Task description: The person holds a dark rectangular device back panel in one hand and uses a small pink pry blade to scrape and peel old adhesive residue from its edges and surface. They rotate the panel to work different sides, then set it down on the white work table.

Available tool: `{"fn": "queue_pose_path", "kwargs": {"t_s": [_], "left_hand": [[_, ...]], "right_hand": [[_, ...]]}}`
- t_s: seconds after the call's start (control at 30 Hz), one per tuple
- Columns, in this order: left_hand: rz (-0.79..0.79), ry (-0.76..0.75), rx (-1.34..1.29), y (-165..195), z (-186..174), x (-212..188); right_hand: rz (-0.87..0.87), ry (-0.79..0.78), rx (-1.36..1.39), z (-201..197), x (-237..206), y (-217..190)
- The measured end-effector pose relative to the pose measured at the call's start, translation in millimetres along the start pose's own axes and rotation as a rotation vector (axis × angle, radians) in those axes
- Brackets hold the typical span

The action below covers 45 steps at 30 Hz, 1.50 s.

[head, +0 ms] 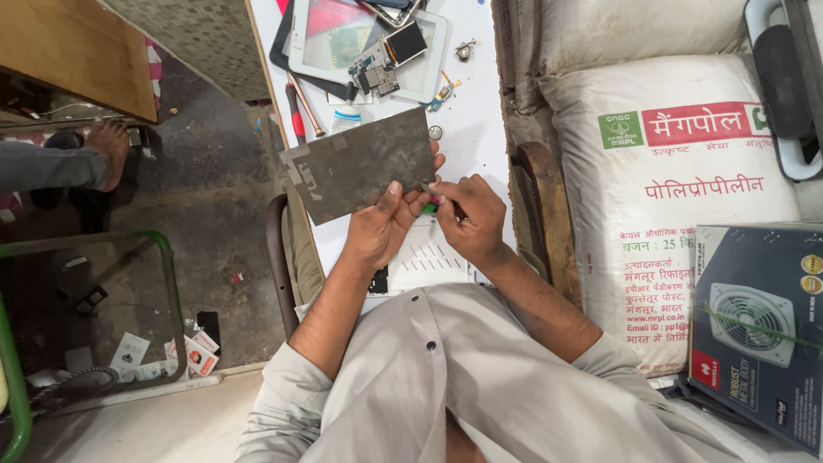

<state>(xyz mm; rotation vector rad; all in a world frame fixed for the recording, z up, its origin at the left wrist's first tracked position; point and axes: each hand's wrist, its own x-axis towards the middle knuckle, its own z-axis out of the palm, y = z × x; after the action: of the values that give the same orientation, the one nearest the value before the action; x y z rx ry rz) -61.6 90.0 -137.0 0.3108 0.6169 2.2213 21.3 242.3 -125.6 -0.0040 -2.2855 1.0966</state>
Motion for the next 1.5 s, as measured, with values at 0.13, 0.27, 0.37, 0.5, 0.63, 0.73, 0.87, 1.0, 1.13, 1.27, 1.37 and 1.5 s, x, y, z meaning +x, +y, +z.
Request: {"fn": "queue_pose_path", "kwargs": {"t_s": [0.13,0.27,0.37,0.5,0.63,0.73,0.87,1.0,1.13,1.27,1.37,1.5], "left_hand": [[-0.035,0.028,0.012,1.6,0.9,-0.2],[-0.027,0.027,-0.032,1.7,2.2,0.4],[-0.024,0.036,-0.039,2.2,2.6,0.4],[-0.03,0.045,-0.05,2.2,2.9,-0.2],[-0.022,0.033,-0.043,2.9,3.0,-1.0],[-0.037,0.034,-0.041,3.7,2.5,-1.1],[-0.043,0.025,-0.042,4.2,1.4,-0.6],[-0.038,0.022,-0.047,3.6,0.4,-0.4],[-0.054,0.023,-0.042,3.2,0.0,-0.9],[-0.036,0.026,-0.05,2.7,0.4,-0.6],[-0.043,0.03,-0.04,2.8,0.6,-0.4],[-0.054,0.038,-0.029,3.9,1.7,-1.9]], "right_hand": [[-0.005,0.019,-0.014,0.4,0.6,-0.4],[-0.065,0.021,-0.063,1.0,0.9,-1.6],[-0.031,0.027,-0.062,0.5,1.4,-1.8],[-0.038,0.028,-0.062,1.0,0.6,-2.6],[-0.048,0.018,-0.051,2.0,0.1,-2.4],[-0.002,0.026,-0.046,2.4,-0.7,-2.6],[-0.048,0.002,-0.082,2.6,-0.7,-2.4],[-0.005,0.035,-0.043,3.1,-0.2,-3.4],[0.005,0.037,-0.027,2.2,0.9,-5.5],[-0.1,-0.012,-0.079,1.5,1.6,-6.2],[0.079,0.064,-0.005,2.9,0.1,-6.3],[0.006,0.019,-0.026,2.2,-1.1,-5.3]]}}
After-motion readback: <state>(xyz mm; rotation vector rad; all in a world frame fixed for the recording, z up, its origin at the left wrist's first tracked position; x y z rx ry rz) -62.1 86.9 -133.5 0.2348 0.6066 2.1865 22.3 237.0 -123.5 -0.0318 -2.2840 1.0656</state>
